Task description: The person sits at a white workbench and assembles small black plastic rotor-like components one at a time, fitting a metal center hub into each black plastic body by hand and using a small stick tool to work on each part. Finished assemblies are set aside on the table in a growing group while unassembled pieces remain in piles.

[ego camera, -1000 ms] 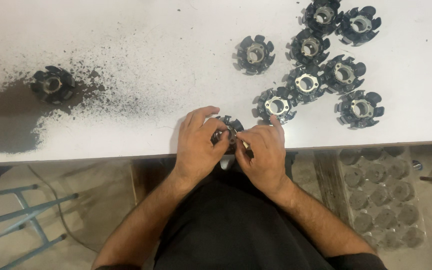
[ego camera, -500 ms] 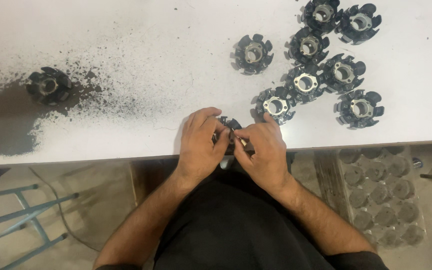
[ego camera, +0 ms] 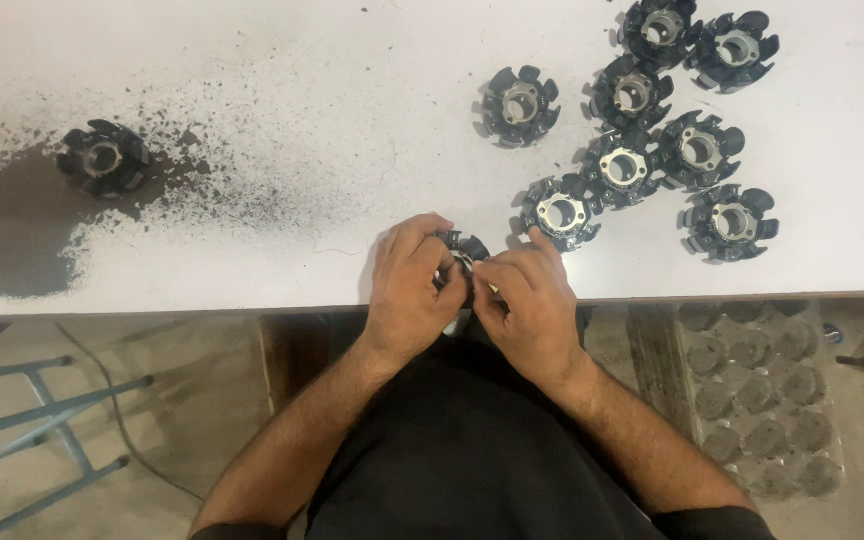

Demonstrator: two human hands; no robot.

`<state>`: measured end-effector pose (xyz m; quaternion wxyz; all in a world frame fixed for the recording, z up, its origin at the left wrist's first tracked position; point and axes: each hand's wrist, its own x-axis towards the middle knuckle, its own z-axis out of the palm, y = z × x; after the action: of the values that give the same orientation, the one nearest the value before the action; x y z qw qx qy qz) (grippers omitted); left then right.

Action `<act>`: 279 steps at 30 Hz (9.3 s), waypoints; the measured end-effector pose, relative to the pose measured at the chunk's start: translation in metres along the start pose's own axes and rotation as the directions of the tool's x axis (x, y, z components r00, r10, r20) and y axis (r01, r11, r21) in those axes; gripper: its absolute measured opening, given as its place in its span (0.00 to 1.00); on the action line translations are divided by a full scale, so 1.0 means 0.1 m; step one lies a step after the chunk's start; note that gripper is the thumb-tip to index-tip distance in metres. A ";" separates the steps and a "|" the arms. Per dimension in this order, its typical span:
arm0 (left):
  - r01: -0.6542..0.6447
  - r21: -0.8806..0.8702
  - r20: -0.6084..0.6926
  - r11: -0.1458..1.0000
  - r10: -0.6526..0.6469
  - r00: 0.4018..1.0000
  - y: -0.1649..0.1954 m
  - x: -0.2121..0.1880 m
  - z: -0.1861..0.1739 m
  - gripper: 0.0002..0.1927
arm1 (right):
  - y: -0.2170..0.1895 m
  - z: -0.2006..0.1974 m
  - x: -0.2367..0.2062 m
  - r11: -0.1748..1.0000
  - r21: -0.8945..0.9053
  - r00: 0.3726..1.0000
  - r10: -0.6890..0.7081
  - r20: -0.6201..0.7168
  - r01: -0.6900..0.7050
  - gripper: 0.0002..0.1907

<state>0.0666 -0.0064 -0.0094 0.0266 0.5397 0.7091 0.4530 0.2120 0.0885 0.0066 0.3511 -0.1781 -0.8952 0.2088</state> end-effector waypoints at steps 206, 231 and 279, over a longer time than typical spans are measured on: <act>-0.056 0.333 0.141 0.941 0.009 0.990 0.00 0.21 -0.49 0.13 | -0.04 0.25 0.16 0.992 0.123 0.999 0.039 -0.029 -0.035 0.10; 0.021 0.088 0.104 0.996 -0.030 0.994 -0.11 0.14 -0.49 0.06 | -0.04 0.22 0.13 0.986 0.166 1.000 0.013 -0.010 -0.012 0.13; 0.491 0.511 -0.572 0.706 -0.148 0.807 -1.55 0.38 -2.71 0.43 | -0.10 0.26 0.23 0.962 0.121 0.969 -0.246 0.007 0.243 0.12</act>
<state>-0.2072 -0.1441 0.0628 -0.2574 0.2460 0.8870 0.2940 0.1761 0.0842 0.0066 0.3741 -0.0427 -0.9002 0.2189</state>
